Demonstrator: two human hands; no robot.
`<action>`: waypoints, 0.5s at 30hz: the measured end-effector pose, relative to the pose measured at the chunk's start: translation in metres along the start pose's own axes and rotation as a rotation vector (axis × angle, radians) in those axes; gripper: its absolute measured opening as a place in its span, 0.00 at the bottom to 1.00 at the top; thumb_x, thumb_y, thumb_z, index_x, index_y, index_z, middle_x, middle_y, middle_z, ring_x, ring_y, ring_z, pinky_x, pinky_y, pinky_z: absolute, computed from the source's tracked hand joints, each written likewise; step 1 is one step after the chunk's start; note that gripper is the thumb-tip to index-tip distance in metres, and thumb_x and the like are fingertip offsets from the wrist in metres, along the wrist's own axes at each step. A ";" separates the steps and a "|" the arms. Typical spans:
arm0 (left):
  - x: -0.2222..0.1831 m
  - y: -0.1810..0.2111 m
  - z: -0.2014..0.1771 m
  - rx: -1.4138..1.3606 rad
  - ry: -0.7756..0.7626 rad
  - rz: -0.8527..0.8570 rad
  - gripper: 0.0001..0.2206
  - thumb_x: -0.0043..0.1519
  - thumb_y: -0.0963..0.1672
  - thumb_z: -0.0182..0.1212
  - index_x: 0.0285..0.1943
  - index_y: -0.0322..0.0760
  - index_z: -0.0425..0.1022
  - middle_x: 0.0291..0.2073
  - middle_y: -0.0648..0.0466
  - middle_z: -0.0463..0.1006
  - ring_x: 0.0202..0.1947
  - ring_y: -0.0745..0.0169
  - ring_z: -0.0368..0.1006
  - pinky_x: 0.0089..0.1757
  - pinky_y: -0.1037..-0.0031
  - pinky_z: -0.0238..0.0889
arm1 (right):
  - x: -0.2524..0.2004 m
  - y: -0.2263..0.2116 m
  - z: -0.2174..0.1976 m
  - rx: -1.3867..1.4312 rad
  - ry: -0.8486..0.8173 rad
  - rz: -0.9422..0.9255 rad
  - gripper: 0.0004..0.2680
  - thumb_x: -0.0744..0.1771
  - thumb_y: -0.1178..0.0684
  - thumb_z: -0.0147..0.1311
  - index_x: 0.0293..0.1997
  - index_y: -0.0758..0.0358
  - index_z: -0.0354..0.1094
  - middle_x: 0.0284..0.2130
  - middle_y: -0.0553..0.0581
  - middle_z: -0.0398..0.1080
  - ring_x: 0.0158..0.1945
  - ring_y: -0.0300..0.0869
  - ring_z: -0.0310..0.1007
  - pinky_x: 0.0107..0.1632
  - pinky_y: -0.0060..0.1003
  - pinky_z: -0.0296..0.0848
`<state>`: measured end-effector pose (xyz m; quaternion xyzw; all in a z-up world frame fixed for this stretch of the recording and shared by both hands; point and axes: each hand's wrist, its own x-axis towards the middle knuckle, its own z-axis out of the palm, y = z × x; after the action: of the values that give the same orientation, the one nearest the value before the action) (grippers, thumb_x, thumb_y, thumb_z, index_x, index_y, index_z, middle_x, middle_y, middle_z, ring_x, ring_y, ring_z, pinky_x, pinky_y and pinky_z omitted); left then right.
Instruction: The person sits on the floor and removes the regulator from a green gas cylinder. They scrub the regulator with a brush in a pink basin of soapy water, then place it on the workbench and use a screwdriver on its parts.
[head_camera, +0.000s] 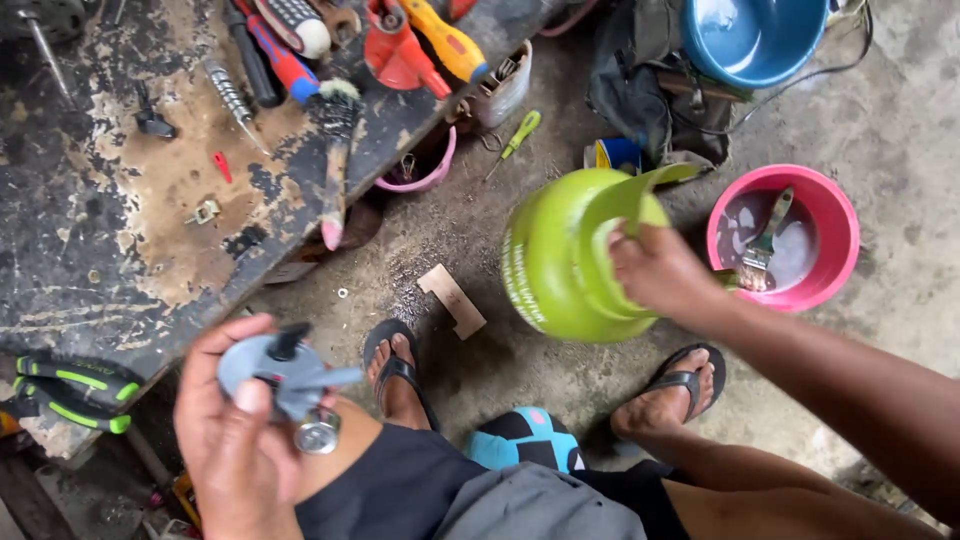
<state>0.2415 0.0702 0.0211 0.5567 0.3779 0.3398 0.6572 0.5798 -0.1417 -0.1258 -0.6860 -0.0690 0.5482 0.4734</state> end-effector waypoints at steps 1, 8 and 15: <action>-0.001 0.001 0.001 -0.006 0.006 0.003 0.30 0.55 0.53 0.68 0.60 0.31 0.67 0.46 0.45 0.76 0.30 0.61 0.77 0.26 0.75 0.78 | 0.004 -0.010 0.025 -0.009 -0.001 -0.002 0.05 0.71 0.61 0.36 0.39 0.58 0.55 0.22 0.46 0.52 0.18 0.35 0.51 0.16 0.32 0.48; 0.004 0.000 0.012 -0.147 -0.035 -0.137 0.26 0.58 0.47 0.64 0.61 0.25 0.67 0.41 0.40 0.77 0.23 0.51 0.77 0.28 0.70 0.74 | 0.053 -0.003 0.131 -0.344 0.108 -0.036 0.11 0.74 0.54 0.37 0.31 0.59 0.57 0.20 0.53 0.58 0.20 0.40 0.58 0.21 0.41 0.57; 0.078 -0.146 -0.196 0.313 -0.245 -0.473 0.38 0.42 0.26 0.58 0.69 0.21 0.70 0.35 0.10 0.80 0.28 0.06 0.81 0.36 0.41 0.74 | 0.118 -0.003 0.202 -0.121 0.289 -0.031 0.12 0.69 0.45 0.47 0.53 0.58 0.56 0.41 0.65 0.74 0.38 0.56 0.77 0.42 0.54 0.71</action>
<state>0.1112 0.2096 -0.1514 0.5847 0.4625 0.0454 0.6650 0.4614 0.0484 -0.1945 -0.7840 -0.0439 0.4309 0.4446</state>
